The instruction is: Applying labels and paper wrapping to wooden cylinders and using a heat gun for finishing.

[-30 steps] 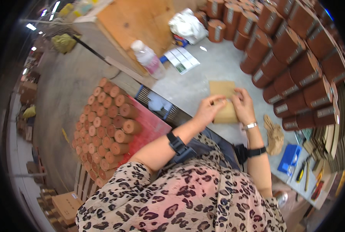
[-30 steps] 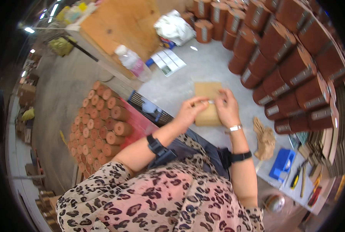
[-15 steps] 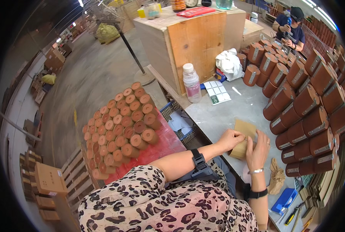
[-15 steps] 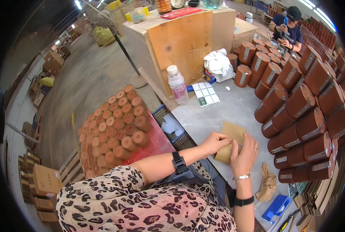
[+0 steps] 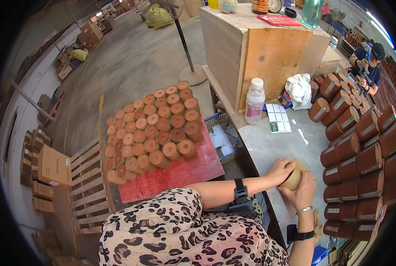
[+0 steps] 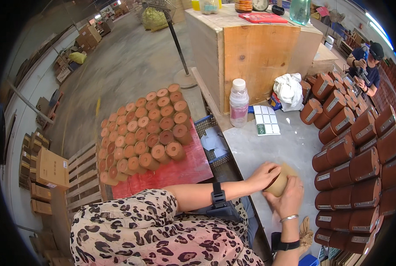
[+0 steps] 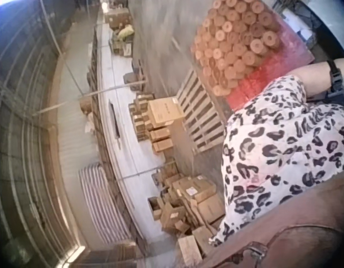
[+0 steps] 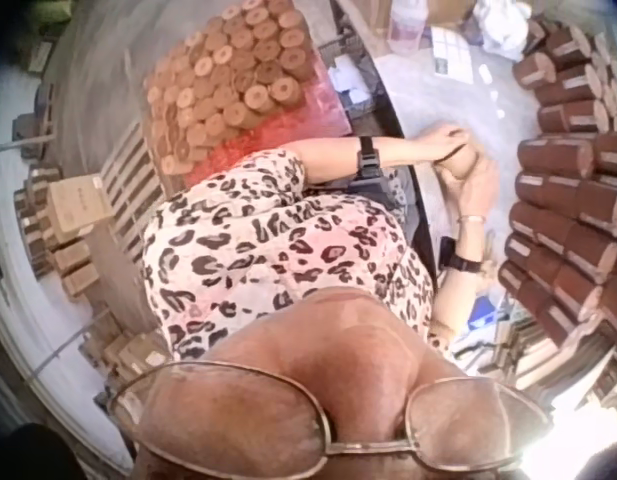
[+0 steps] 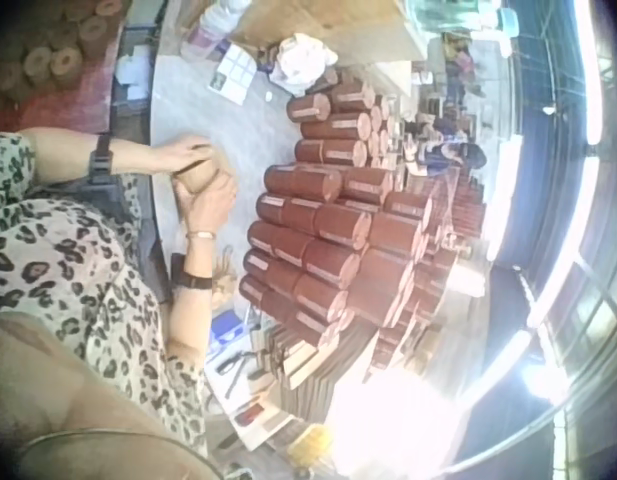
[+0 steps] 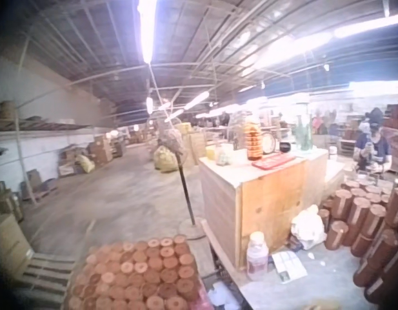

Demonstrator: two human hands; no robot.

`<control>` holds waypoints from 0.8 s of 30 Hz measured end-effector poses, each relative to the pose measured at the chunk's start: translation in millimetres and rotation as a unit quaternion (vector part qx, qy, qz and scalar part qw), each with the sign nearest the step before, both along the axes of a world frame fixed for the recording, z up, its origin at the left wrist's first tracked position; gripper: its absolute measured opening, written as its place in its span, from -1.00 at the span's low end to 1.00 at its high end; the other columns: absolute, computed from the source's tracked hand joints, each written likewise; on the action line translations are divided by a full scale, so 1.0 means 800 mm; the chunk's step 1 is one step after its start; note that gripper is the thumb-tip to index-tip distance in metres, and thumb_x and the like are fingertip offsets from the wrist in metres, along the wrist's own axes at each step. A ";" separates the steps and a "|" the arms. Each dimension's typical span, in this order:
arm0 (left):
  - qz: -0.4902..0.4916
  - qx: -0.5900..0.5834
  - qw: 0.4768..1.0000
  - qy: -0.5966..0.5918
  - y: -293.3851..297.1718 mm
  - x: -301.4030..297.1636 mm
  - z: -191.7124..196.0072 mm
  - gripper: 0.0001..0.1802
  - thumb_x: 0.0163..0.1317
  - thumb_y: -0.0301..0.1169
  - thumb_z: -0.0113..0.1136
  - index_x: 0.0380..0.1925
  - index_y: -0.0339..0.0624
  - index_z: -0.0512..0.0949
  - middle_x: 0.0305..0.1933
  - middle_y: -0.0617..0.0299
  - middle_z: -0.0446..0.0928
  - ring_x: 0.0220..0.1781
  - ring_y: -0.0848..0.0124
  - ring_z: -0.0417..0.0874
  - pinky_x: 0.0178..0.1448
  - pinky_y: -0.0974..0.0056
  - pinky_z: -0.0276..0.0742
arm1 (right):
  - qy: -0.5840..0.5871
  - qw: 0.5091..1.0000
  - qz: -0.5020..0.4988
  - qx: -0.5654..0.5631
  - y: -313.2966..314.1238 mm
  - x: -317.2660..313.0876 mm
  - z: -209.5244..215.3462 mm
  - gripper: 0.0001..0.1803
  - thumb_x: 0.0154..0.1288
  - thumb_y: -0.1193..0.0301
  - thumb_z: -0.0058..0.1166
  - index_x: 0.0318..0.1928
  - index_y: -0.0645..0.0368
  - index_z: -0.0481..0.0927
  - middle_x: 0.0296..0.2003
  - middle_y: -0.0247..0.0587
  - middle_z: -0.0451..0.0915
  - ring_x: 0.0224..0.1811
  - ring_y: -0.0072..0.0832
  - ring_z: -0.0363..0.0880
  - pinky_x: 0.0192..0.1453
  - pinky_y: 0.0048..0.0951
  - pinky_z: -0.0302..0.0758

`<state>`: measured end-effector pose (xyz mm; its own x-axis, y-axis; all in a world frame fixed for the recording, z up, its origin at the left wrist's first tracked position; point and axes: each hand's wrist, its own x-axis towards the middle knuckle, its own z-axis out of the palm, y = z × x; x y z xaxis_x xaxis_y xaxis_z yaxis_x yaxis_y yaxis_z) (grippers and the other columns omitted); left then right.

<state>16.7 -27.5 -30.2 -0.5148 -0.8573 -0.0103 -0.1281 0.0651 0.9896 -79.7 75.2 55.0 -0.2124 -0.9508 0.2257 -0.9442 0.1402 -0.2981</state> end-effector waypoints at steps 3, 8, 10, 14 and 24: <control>-0.039 0.181 0.981 0.060 0.001 0.022 0.018 -0.45 0.41 -0.06 0.08 0.11 -0.36 0.48 0.13 0.00 0.53 0.20 0.27 0.50 0.25 0.20 0.40 | -0.027 0.999 0.026 -0.023 -0.025 -0.052 -0.011 -0.24 -0.27 0.07 0.54 -0.14 0.36 0.52 -0.26 0.12 0.58 -0.17 0.07 0.54 -0.05 -0.14 0.49; -0.065 0.328 0.941 0.057 0.025 0.037 0.021 -0.36 0.31 0.00 0.21 0.14 -0.35 0.44 0.02 0.09 0.54 0.17 0.32 0.51 0.21 0.26 0.40 | -0.294 0.936 -0.064 0.180 -0.054 -0.112 -0.025 -0.30 0.21 -0.14 0.19 -0.30 0.44 0.63 -0.45 -0.05 0.65 -0.38 -0.45 0.57 -0.24 -0.36 0.51; -0.097 0.389 0.914 0.068 0.025 0.036 0.015 -0.36 0.27 0.00 0.26 0.11 -0.34 0.45 -0.03 0.11 0.54 0.12 0.35 0.52 0.17 0.28 0.41 | -0.298 0.936 -0.050 0.179 -0.055 -0.109 -0.018 -0.29 0.25 -0.15 0.14 -0.29 0.44 0.64 -0.45 -0.09 0.64 -0.37 -0.48 0.55 -0.23 -0.36 0.51; -0.163 0.376 0.910 0.073 0.025 0.000 0.002 -0.44 0.23 -0.03 0.31 0.01 -0.26 0.49 -0.15 0.23 0.50 -0.12 0.45 0.47 0.02 0.31 0.42 | -0.342 0.927 -0.059 0.145 -0.051 -0.098 -0.021 -0.29 0.29 -0.14 0.12 -0.34 0.46 0.64 -0.48 -0.15 0.62 -0.38 -0.51 0.52 -0.25 -0.33 0.49; -0.175 0.349 0.916 0.094 0.058 0.014 0.020 -0.20 0.15 -0.03 0.41 0.23 -0.37 0.37 0.08 0.09 0.51 0.11 0.29 0.52 0.15 0.17 0.46 | -0.542 0.839 -0.050 -0.010 0.009 -0.084 -0.076 -0.43 0.51 -0.02 -0.11 -0.24 0.31 0.60 -0.34 -0.24 0.59 -0.29 -0.54 0.50 -0.21 -0.41 0.47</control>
